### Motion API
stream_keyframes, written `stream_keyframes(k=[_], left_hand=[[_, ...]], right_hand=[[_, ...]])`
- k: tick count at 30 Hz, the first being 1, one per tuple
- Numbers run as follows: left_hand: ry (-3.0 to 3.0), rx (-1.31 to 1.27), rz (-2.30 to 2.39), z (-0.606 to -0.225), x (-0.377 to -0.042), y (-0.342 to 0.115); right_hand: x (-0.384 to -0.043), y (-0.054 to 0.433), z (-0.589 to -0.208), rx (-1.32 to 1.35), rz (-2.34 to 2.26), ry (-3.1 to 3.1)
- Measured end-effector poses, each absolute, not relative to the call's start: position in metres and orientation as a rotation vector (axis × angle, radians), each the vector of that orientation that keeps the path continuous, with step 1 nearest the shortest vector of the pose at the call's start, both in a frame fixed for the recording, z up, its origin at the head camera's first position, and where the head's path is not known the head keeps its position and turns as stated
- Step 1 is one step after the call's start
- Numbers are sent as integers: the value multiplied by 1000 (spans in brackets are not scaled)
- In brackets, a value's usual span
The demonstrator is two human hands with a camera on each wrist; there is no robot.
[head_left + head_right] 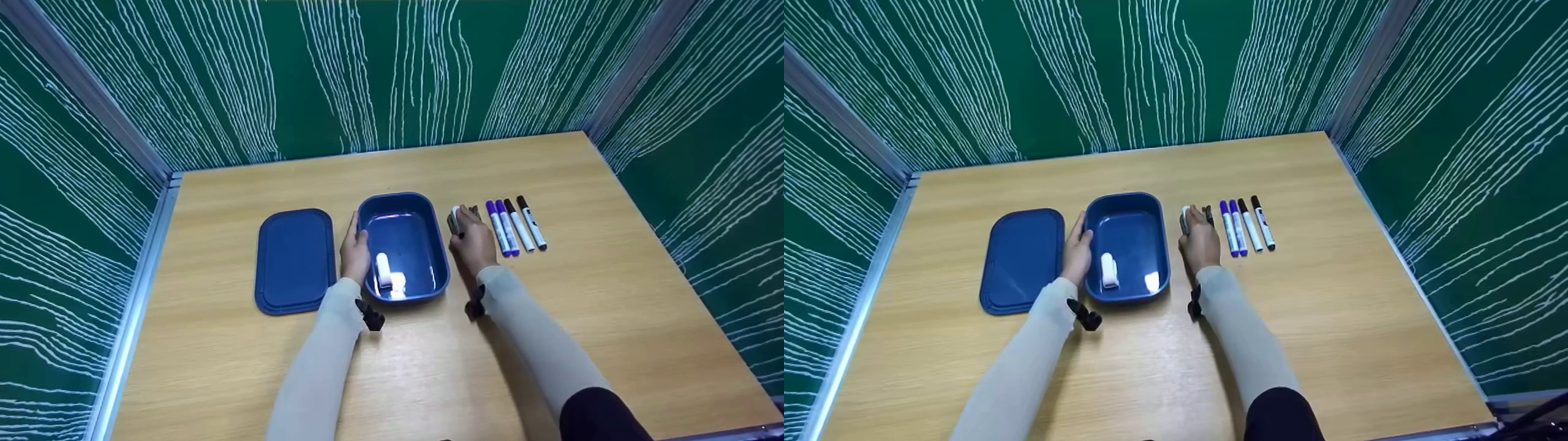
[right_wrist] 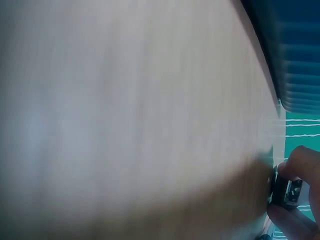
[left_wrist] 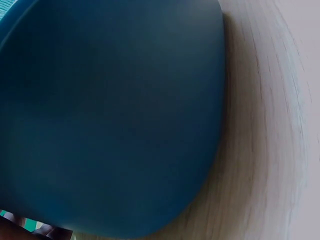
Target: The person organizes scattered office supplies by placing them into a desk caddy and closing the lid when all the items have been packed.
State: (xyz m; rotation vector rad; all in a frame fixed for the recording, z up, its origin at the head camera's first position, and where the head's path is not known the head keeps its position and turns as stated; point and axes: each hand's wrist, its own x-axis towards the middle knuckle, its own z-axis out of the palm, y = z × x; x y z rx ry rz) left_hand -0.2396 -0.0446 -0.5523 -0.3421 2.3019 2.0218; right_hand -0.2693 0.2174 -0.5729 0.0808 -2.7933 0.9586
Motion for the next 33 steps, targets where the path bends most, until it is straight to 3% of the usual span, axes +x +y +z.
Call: stream_keyframes(k=[33], left_hand=[[2317, -330, 2030, -552, -239, -44]], right_hand=[[-261, 217, -571, 72, 940, -2733]])
